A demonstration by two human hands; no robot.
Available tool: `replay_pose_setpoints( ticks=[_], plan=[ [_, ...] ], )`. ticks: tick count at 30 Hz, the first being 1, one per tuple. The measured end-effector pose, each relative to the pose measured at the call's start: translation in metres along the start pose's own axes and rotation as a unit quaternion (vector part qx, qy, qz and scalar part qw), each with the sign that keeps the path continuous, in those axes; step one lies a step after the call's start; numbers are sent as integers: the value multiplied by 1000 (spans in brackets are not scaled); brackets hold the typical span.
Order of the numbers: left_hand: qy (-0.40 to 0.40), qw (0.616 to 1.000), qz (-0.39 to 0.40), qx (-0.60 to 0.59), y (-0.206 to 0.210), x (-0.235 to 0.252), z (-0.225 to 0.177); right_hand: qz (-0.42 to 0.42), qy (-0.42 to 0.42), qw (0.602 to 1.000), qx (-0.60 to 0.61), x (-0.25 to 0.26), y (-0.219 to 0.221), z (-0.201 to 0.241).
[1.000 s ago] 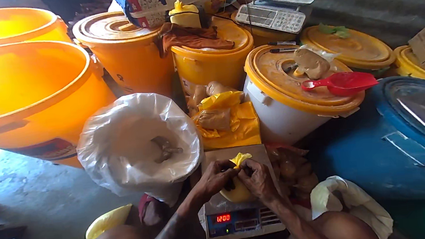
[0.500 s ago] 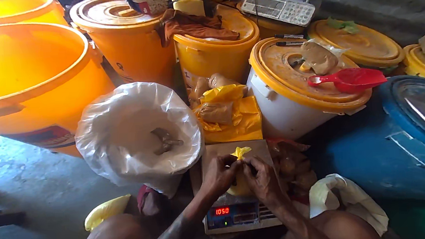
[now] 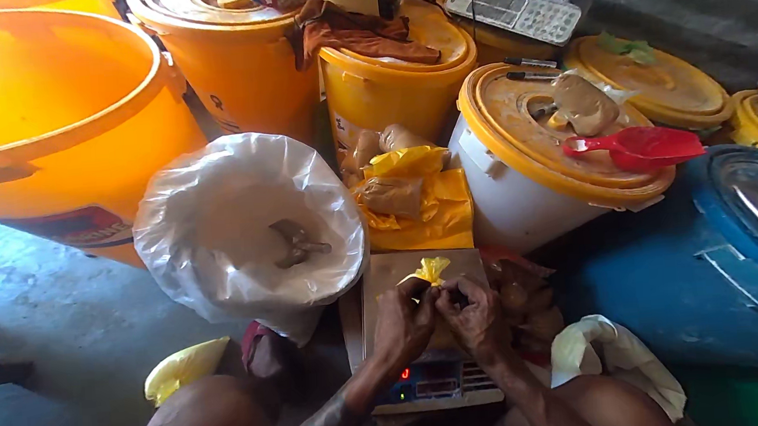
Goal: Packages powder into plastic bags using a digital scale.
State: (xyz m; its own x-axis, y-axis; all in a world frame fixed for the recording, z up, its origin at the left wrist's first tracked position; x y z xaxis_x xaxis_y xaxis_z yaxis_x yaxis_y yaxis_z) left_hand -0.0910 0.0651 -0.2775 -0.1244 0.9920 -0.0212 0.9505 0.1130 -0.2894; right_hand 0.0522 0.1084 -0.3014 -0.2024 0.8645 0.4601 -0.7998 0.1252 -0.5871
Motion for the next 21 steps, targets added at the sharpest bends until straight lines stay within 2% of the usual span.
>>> replay_pose_setpoints(
  ticks=[2,4,8,11,14,17,21],
  plan=[
    [-70,989,-12,-126,-1,1,-1,-31,-70,997,-24,0,5,-2],
    [-109,975,-16,-193,-3,1,-2,-35,-89,995,-17,0,9,-3],
    [-108,975,4,-192,-6,4,2,48,-22,996,68,2,5,-3],
    [-51,986,44,-151,-10,4,5,69,20,986,153,4,0,-1],
    [38,997,64,-14,-11,2,4,62,59,964,250,7,-7,4],
    [115,989,24,88,-4,-1,8,59,85,943,316,7,-12,11],
    [200,971,-13,130,4,1,11,59,173,902,390,7,-22,24]
  ],
)
Point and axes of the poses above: each hand's wrist, its own x-axis towards the middle knuckle, its own y-axis out of the palm, z = x × y, the point moved 1 cm from there along x, towards the middle knuckle, and after that the axes turned 3 degrees about y, right-handed, at the moved point
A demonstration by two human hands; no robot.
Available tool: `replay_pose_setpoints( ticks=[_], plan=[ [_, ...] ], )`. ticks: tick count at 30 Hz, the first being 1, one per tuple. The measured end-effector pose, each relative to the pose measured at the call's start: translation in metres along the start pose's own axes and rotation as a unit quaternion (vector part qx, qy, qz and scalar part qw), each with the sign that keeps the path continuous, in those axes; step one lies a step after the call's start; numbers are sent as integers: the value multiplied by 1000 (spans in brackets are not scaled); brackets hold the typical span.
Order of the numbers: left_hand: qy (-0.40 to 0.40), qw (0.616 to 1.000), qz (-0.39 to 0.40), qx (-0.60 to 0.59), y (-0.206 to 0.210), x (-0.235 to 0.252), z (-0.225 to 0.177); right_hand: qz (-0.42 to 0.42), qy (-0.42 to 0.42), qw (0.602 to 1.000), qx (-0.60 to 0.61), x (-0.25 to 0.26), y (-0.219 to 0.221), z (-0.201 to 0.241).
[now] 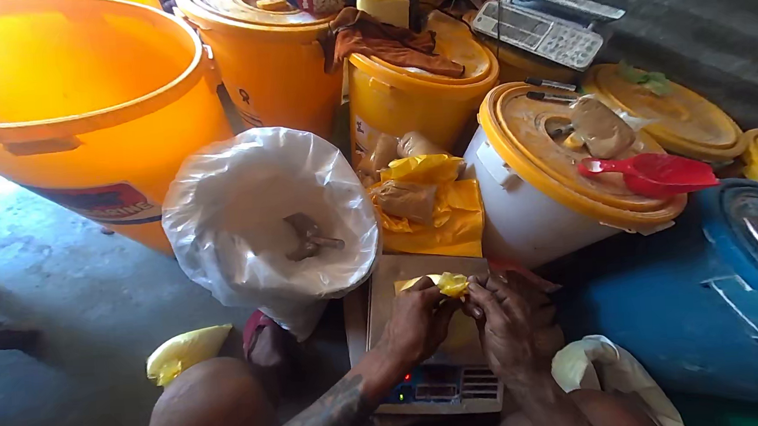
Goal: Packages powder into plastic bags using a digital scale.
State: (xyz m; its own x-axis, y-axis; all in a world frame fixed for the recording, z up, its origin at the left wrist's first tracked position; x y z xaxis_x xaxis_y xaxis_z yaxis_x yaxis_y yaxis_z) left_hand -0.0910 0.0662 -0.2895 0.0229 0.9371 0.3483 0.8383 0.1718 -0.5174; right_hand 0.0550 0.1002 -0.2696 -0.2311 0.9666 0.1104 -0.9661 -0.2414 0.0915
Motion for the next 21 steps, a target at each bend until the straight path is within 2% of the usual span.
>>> replay_pose_setpoints(
  ticks=[2,4,7,11,13,15,19,21],
  plan=[
    [21,1000,-2,22,1,3,-2,-9,20,999,23,-2,1,9],
    [24,999,0,49,0,7,-9,-16,-1,1000,14,-4,1,17],
    [47,998,5,46,-8,6,-21,-2,-91,994,-65,-10,0,24],
    [151,988,-36,23,-35,-4,-53,78,-231,960,-141,-21,-5,54],
    [206,976,-67,22,-57,-7,-72,125,-281,944,-122,-24,-7,74],
    [232,965,-122,12,-87,-14,-92,180,-293,936,-72,-24,-10,87],
    [223,942,-250,-28,-168,-56,-125,225,-261,938,-23,-21,-23,91],
    [190,934,-303,10,-207,-89,-131,219,-238,945,-48,-21,-28,93]
  ],
)
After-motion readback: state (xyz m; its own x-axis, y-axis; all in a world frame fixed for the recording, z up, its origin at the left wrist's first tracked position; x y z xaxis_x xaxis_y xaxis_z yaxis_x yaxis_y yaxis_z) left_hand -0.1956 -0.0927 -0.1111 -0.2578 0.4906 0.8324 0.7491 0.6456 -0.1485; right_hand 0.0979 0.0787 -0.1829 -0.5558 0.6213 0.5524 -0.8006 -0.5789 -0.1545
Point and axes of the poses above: each hand's wrist, its own x-axis towards the middle knuckle, its own y-axis out of the palm, z = x × y, the point moved 1 cm from there along x, towards the middle knuckle, and after that the axes turned 3 degrees about y, right-handed, at the moved point
